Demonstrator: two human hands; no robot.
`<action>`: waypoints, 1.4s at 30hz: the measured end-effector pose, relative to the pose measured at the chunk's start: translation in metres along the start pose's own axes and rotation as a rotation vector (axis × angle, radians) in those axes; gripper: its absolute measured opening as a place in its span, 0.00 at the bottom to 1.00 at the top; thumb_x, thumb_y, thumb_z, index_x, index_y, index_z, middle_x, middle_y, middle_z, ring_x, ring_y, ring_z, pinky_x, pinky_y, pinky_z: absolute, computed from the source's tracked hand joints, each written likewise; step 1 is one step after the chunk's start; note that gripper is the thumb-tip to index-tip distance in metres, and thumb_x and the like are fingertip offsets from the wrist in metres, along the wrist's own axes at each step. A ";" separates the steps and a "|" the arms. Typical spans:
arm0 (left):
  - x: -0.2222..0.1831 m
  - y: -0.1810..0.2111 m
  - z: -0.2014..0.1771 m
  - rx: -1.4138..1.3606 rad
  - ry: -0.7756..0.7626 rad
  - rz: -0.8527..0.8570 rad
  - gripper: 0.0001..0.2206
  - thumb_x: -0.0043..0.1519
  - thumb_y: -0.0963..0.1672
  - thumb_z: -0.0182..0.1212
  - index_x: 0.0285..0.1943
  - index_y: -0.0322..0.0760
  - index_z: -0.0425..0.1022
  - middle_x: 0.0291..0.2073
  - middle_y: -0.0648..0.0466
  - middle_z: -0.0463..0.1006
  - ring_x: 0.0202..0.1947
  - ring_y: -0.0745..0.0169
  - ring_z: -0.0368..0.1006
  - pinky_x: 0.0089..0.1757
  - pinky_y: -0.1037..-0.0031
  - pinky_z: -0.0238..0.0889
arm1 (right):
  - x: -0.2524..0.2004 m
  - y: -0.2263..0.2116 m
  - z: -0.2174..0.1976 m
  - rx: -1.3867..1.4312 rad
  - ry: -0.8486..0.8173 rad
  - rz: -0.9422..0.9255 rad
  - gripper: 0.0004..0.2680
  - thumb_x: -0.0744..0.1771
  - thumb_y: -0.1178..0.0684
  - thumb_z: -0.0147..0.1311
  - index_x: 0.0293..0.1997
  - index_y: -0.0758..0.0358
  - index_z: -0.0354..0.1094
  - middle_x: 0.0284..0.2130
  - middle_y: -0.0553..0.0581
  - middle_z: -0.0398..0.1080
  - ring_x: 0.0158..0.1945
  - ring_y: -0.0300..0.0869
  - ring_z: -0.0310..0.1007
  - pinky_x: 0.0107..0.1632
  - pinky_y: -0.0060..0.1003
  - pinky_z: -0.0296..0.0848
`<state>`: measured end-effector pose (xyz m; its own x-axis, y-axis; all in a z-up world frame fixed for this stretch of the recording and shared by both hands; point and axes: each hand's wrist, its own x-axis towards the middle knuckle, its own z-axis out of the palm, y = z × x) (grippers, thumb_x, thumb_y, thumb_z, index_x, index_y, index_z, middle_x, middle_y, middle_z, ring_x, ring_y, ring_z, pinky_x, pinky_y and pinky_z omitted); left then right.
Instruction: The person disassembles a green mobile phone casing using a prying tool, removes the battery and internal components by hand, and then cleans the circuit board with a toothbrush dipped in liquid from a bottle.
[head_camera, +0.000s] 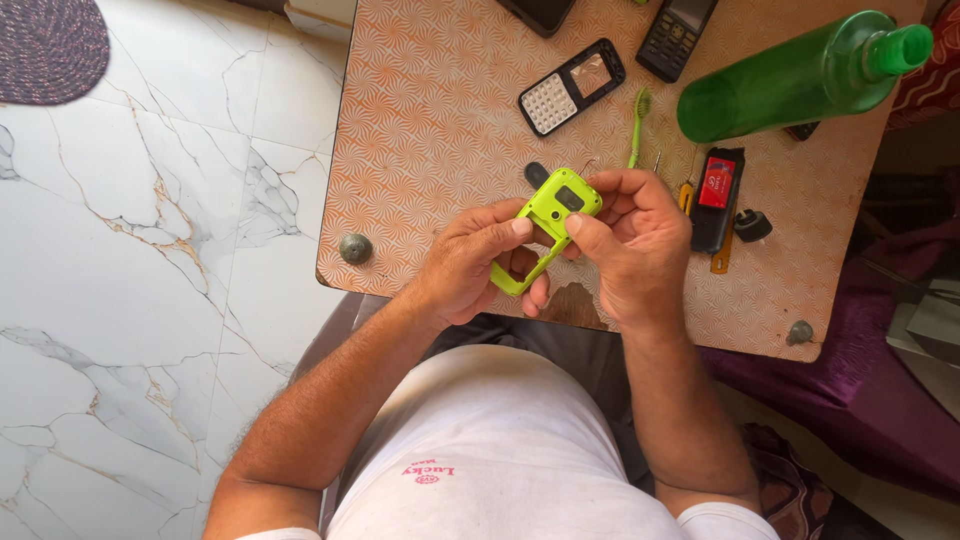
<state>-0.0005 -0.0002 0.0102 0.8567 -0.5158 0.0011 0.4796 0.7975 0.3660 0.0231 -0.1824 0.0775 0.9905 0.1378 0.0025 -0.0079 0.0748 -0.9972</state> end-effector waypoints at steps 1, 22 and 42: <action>0.000 0.000 0.000 -0.005 0.001 0.001 0.17 0.72 0.44 0.51 0.60 0.20 0.68 0.47 0.37 0.77 0.30 0.53 0.79 0.31 0.65 0.75 | 0.000 0.000 0.003 -0.029 0.011 -0.005 0.13 0.67 0.69 0.59 0.55 0.73 0.64 0.42 0.59 0.73 0.40 0.37 0.76 0.40 0.31 0.80; -0.002 0.004 0.005 0.068 0.001 0.011 0.19 0.73 0.45 0.48 0.63 0.19 0.67 0.47 0.35 0.78 0.26 0.54 0.76 0.29 0.69 0.71 | -0.009 0.000 0.002 0.015 -0.020 -0.028 0.08 0.69 0.67 0.50 0.55 0.75 0.64 0.43 0.63 0.74 0.38 0.38 0.75 0.41 0.34 0.78; -0.006 -0.023 0.030 1.420 0.260 0.817 0.24 0.63 0.33 0.61 0.69 0.40 0.70 0.61 0.43 0.67 0.54 0.55 0.73 0.52 0.72 0.73 | -0.017 -0.011 -0.019 -0.015 -0.179 -0.065 0.19 0.68 0.65 0.57 0.67 0.72 0.57 0.50 0.63 0.73 0.52 0.42 0.78 0.56 0.39 0.82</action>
<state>-0.0221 -0.0251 0.0293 0.8556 0.0476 0.5155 -0.5023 -0.1645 0.8489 0.0088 -0.2046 0.0869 0.9486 0.3064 0.0790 0.0587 0.0749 -0.9955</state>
